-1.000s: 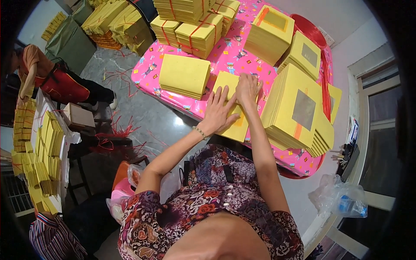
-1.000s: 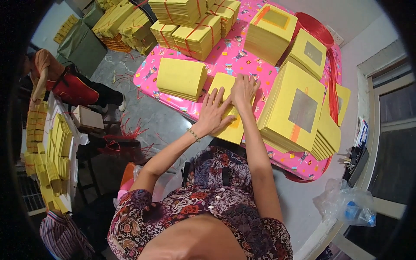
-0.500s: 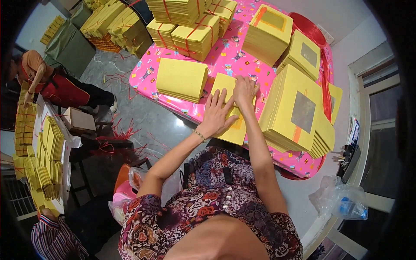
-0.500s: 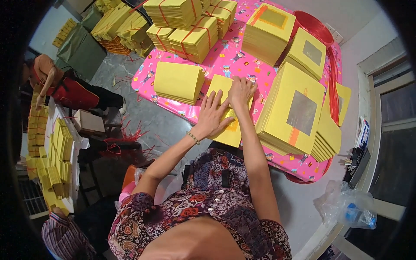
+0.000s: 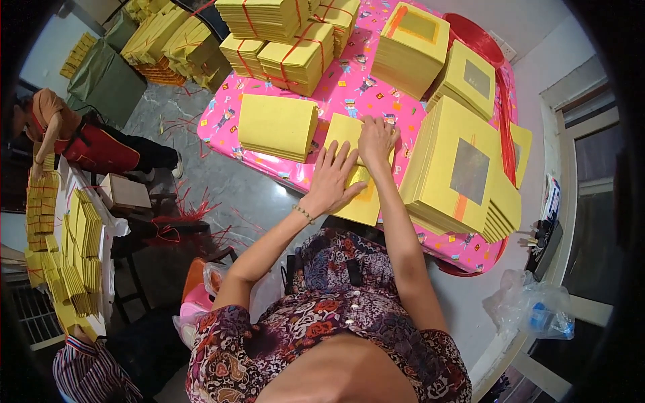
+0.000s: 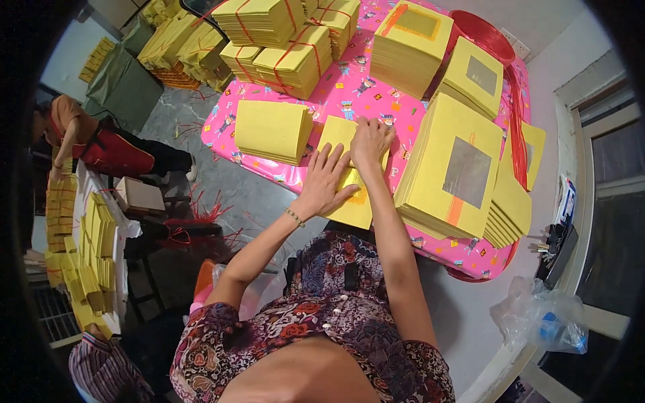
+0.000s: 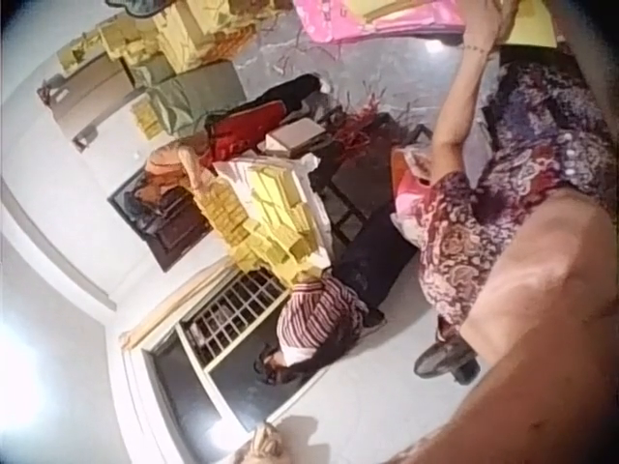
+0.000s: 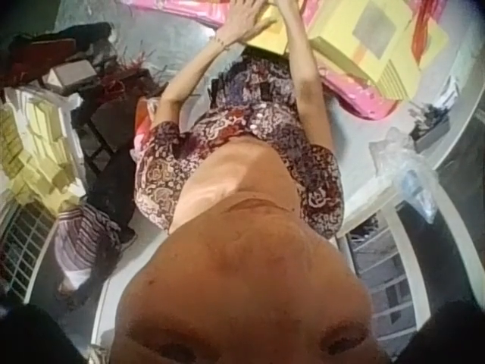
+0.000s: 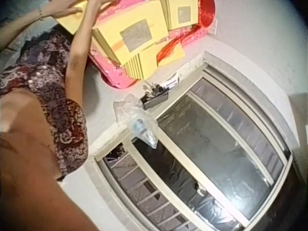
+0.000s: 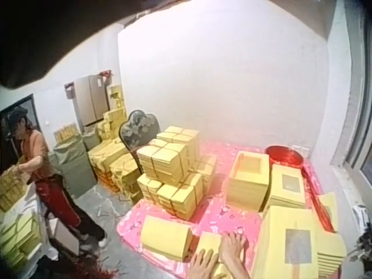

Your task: Folding and stacking sheets of yellow paper at a workstation.

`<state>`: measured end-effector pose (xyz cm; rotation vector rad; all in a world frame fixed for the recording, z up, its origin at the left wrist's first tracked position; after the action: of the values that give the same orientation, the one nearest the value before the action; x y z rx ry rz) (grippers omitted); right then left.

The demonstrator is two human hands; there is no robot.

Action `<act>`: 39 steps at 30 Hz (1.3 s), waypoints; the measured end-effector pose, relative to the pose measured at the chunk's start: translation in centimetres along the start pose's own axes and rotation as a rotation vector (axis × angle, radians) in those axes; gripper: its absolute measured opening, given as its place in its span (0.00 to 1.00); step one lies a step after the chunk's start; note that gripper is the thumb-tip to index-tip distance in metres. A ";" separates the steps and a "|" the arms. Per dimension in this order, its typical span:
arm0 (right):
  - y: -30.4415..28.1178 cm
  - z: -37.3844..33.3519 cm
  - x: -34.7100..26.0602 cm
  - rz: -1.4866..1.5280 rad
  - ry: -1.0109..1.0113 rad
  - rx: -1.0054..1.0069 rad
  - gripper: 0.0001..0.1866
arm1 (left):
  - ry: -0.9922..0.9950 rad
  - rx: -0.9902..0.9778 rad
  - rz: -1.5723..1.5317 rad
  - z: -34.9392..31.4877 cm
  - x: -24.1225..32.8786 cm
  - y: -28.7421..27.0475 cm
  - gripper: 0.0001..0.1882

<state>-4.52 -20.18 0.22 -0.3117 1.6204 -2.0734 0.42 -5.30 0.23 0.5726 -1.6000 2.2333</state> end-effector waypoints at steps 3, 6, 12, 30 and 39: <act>-0.1 -0.1 0.0 0.015 -0.006 0.028 0.13 | 0.001 -0.011 0.002 0.0 0.0 0.0 0.39; -0.6 -0.4 0.1 0.013 -0.017 -0.021 0.14 | 0.007 -0.019 -0.008 0.1 0.0 -0.1 0.39; -3.7 -6.6 0.0 0.104 -0.189 0.119 0.23 | 0.008 -0.040 0.004 0.0 -0.2 -0.3 0.34; -4.2 -10.7 2.5 0.086 -0.369 -0.127 0.34 | 0.014 -0.056 0.037 -0.3 -0.3 -0.1 0.32; -3.6 -10.7 3.1 0.122 -0.361 -0.138 0.35 | 0.023 -0.087 -0.018 -0.4 -0.4 -0.4 0.32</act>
<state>-12.99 -12.06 0.36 -0.5837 1.5207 -1.7020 0.90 -4.77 0.25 0.5336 -1.6643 2.1377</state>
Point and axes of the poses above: each hand's wrist, its own z-axis towards the middle knuckle, its own y-axis out of the palm, x = y × z, the point moved 2 cm from there along z, towards the middle knuckle, and after that the axes turned 13 degrees about -z, right-handed, at the moved point
